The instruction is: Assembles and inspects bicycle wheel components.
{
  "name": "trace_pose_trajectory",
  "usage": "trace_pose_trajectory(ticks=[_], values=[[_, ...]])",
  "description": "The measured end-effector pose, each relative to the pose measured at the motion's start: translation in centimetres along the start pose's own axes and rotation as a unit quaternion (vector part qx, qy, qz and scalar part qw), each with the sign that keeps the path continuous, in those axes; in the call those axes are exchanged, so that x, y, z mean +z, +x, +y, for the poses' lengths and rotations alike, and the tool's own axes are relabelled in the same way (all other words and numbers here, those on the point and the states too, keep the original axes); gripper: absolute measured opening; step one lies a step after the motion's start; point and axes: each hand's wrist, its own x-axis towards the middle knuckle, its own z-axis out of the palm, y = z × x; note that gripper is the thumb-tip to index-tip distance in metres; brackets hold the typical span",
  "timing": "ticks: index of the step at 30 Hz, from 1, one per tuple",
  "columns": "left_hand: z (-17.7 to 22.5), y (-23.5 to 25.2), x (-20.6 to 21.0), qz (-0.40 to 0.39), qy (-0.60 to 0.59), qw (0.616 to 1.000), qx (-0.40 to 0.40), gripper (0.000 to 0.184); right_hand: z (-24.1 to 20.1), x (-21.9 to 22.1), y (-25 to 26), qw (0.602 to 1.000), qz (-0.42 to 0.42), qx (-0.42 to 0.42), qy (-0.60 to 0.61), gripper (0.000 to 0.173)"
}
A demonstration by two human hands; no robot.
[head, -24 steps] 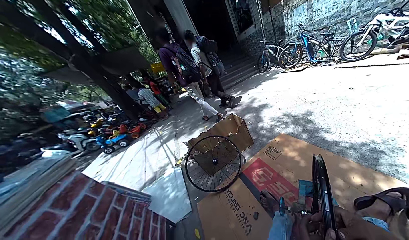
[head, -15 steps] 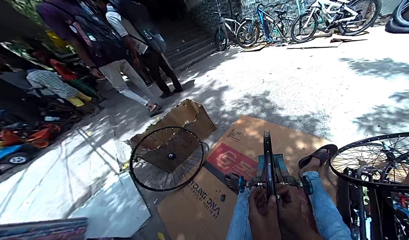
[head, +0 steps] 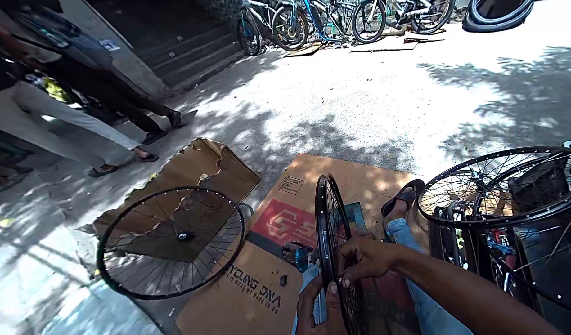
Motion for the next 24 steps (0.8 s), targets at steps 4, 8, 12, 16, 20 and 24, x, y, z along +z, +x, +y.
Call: trace_pose_trajectory(ticks=[4,8,12,16,20,24], values=[[-0.1,0.3,-0.1,-0.038,0.016,0.999,0.03,0.034,2.0,3.3,-1.6,0.98,0.152,-0.115,-0.05,0.017],[0.3,0.1,0.2,-0.076,-0.05,0.996,0.015,0.034,4.3,7.1,-2.2,0.927,0.307,-0.201,-0.078,0.02],[0.4,0.1,-0.8,-0.103,-0.048,0.993,-0.013,0.034,3.2,4.7,-2.6,0.974,0.193,-0.109,-0.048,0.021],[2.0,1.2,0.0,-0.134,-0.026,0.988,-0.073,0.052,3.5,4.1,-4.4,0.957,0.248,-0.118,-0.091,0.024],[3.2,4.8,1.6,-0.13,0.005,0.989,-0.07,0.052,3.9,4.6,-2.6,0.877,0.461,-0.123,-0.053,0.052],[4.5,7.9,2.7,-0.166,0.146,0.966,-0.136,0.039,5.8,3.8,0.4,0.856,0.487,-0.121,-0.124,0.03]])
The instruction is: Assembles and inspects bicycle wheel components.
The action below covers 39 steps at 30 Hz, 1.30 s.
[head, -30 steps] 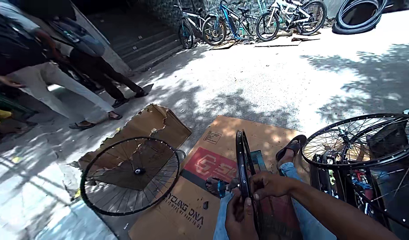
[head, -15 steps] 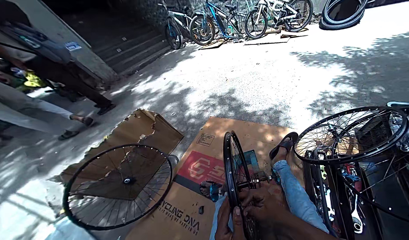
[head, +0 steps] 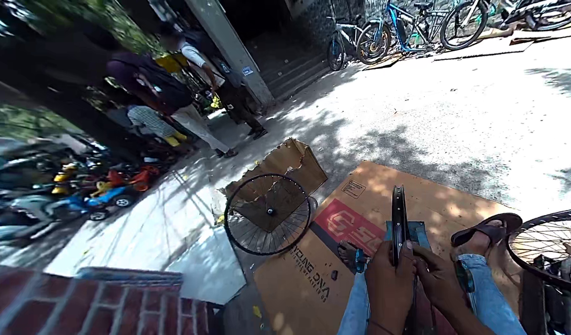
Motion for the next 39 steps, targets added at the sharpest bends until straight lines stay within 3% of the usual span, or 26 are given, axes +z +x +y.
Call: trace_pose_trajectory(ticks=[4,11,17,21,26,28,30,33,35,37,39], values=[[-0.3,0.2,-0.2,0.062,0.011,0.998,-0.005,0.04,1.0,0.5,0.4,0.999,-0.039,-0.008,0.009,0.033],[0.0,-0.8,0.6,0.062,0.035,0.997,0.012,0.031,0.0,-0.8,0.6,0.995,-0.085,0.005,0.048,0.037],[-2.8,-5.0,1.1,0.143,-0.036,0.987,0.064,0.051,-1.8,0.8,0.3,0.983,-0.147,-0.022,0.111,0.032],[-3.5,-5.0,1.0,0.092,-0.126,0.985,0.079,0.04,-1.8,0.0,-0.3,0.955,-0.19,0.051,0.222,0.033],[-3.4,-4.9,1.3,0.08,-0.166,0.98,0.071,0.037,-2.6,-1.0,1.2,0.951,-0.236,0.079,0.183,0.028],[-3.4,-5.0,1.2,0.085,-0.158,0.981,0.071,0.031,-2.7,-1.2,0.5,0.951,-0.233,0.063,0.191,0.038],[-3.3,-5.0,1.2,0.09,-0.154,0.981,0.073,0.029,-3.0,-0.6,-0.6,0.973,-0.163,0.046,0.157,0.042],[-3.0,-5.1,1.6,0.09,-0.175,0.978,0.066,0.043,-3.1,2.3,-1.8,0.998,0.018,-0.054,0.038,0.024],[-2.8,-5.2,1.6,0.096,-0.183,0.977,0.058,0.045,-2.1,3.3,-1.8,0.987,0.072,-0.139,-0.046,0.019],[-3.0,-4.9,1.3,0.103,-0.184,0.976,0.055,0.042,-1.4,3.3,-1.8,0.984,0.044,-0.164,-0.043,0.015],[-3.3,-4.6,0.7,0.109,-0.178,0.976,0.056,0.038,-1.6,2.0,-1.6,0.989,-0.065,-0.124,0.046,0.012]])
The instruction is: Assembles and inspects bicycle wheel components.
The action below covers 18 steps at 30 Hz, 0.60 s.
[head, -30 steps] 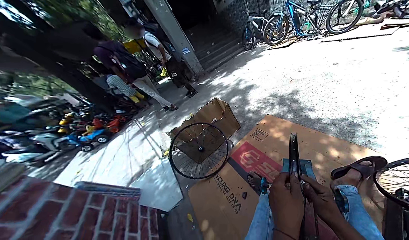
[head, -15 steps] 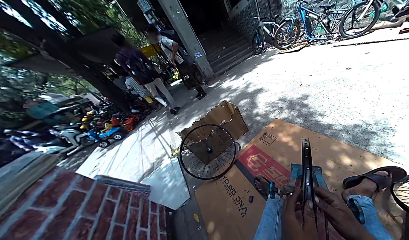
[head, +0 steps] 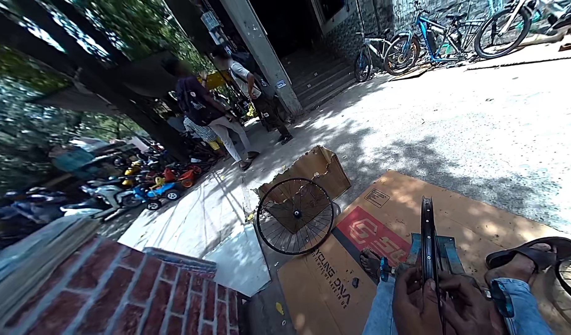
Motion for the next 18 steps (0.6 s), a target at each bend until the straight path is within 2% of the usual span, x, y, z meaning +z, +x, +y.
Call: trace_pose_trajectory(ticks=[2,4,7,8,10,11,13,14,16,18], values=[[-0.2,0.1,-0.1,-0.005,0.007,1.0,0.006,0.029,-0.1,-2.2,0.8,0.988,-0.085,0.069,0.113,0.02],[-0.3,-0.4,0.3,-0.016,0.013,1.0,0.014,0.026,-0.6,-4.1,2.1,0.969,-0.125,0.138,0.162,0.026],[0.0,-0.8,0.9,-0.021,-0.007,1.0,0.003,0.032,-1.6,-4.5,3.2,0.958,-0.1,0.223,0.149,0.069],[0.1,-0.8,1.0,-0.019,-0.016,1.0,-0.004,0.039,-1.6,-3.7,3.2,0.967,-0.071,0.22,0.107,0.07],[0.0,-0.5,0.7,-0.006,-0.02,1.0,-0.012,0.049,-1.1,-1.6,2.4,0.99,-0.032,0.139,-0.001,0.055],[0.0,-0.3,0.5,0.001,-0.017,1.0,-0.012,0.05,-0.7,-0.6,1.9,0.994,-0.014,0.089,-0.063,0.048],[0.0,-0.2,0.3,0.005,-0.008,1.0,-0.012,0.047,-0.2,1.0,1.1,0.988,0.026,0.035,-0.149,0.049],[0.2,-0.3,0.3,0.002,0.001,1.0,-0.01,0.044,-0.4,1.4,0.8,0.989,0.042,0.046,-0.133,0.05],[0.3,-0.3,0.2,-0.003,0.028,1.0,0.006,0.033,-1.4,1.5,1.1,0.994,0.039,0.1,0.001,0.051],[0.3,-0.2,0.2,-0.011,0.038,0.999,0.027,0.028,-1.4,-0.8,1.6,0.976,-0.059,0.14,0.153,0.053]])
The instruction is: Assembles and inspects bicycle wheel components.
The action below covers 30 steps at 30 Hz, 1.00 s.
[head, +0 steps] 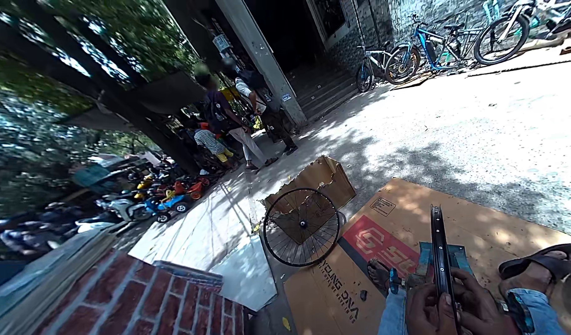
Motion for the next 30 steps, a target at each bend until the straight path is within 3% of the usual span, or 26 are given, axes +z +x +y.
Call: trace_pose_trajectory(ticks=[3,7,8,10,13,16,19,23,26,30], values=[[0.1,-0.2,0.4,-0.017,-0.023,1.0,-0.005,0.031,-1.1,-3.6,0.8,0.982,-0.141,0.081,0.099,0.064],[0.5,-0.7,0.6,-0.013,-0.05,0.998,-0.029,0.034,-2.0,-5.1,2.0,0.962,-0.183,0.173,0.106,0.064],[0.5,-0.7,0.5,-0.008,-0.045,0.999,-0.029,0.033,-2.1,-4.7,2.1,0.965,-0.163,0.185,0.088,0.063],[0.4,-0.4,0.2,0.0,-0.031,0.999,-0.03,0.03,-2.3,-2.3,1.6,0.988,-0.04,0.15,0.002,0.055],[0.4,-0.2,-0.2,-0.001,-0.026,0.999,-0.04,0.032,-0.3,2.0,-0.1,0.978,0.172,-0.037,-0.109,0.036],[0.6,-0.3,0.0,0.004,-0.039,0.998,-0.04,0.04,0.9,3.4,-0.6,0.957,0.219,-0.11,-0.154,0.025],[0.6,-0.1,-0.6,0.013,-0.052,0.997,-0.052,0.044,0.5,0.5,-1.0,0.993,0.039,-0.055,-0.097,0.016],[0.5,-0.5,0.1,-0.002,-0.047,0.998,-0.037,0.034,-1.6,-4.3,1.4,0.99,-0.123,0.067,-0.008,0.01],[0.3,-0.9,0.6,0.004,-0.032,0.999,-0.009,0.025,-2.2,-5.8,2.5,0.974,-0.185,0.119,0.044,0.035],[0.4,-0.5,0.2,0.009,-0.051,0.998,-0.027,0.032,-1.2,-5.3,3.2,0.968,-0.199,0.135,0.071,0.039]])
